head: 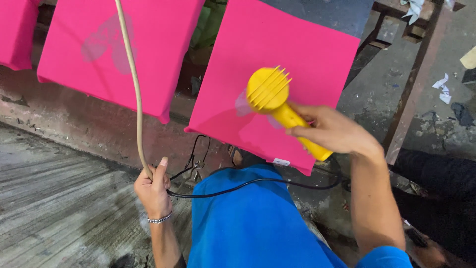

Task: Drying screen-printed designs on fabric items using a handheld heat gun on a production line.

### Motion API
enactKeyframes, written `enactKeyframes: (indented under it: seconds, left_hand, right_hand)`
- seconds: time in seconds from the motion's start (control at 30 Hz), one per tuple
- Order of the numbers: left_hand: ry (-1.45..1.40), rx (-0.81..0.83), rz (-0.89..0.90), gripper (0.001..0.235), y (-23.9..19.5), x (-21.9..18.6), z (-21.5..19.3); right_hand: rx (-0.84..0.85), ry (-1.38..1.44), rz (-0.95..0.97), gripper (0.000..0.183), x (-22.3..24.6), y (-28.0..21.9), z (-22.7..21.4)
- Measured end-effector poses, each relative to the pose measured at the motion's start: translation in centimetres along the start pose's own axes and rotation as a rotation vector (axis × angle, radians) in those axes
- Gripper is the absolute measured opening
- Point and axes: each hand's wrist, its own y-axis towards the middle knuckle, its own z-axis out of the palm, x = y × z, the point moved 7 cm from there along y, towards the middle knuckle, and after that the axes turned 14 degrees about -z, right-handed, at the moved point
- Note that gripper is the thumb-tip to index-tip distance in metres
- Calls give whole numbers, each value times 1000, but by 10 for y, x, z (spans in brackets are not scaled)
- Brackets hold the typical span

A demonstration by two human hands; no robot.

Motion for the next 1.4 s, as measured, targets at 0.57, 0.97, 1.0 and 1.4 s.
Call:
enactKeyframes:
  seconds: [0.57,0.97,1.0,1.4]
  left_hand:
    - [29,51,1,49,12,5,-9]
    - [-96,25,-36,52,24,14,-22]
    - [-95,37,-29,52,24,14,-22]
    - [-120,39,-30,51,27,15,-28]
  right_hand:
    - [35,-141,68,62,-11,-33,-26]
    - [-38,21,273,71,-17,-69,-29]
    - [-62,-63,259,69,-21,-65,-34]
    - [-141,102,289,65,-15,-72,-38]
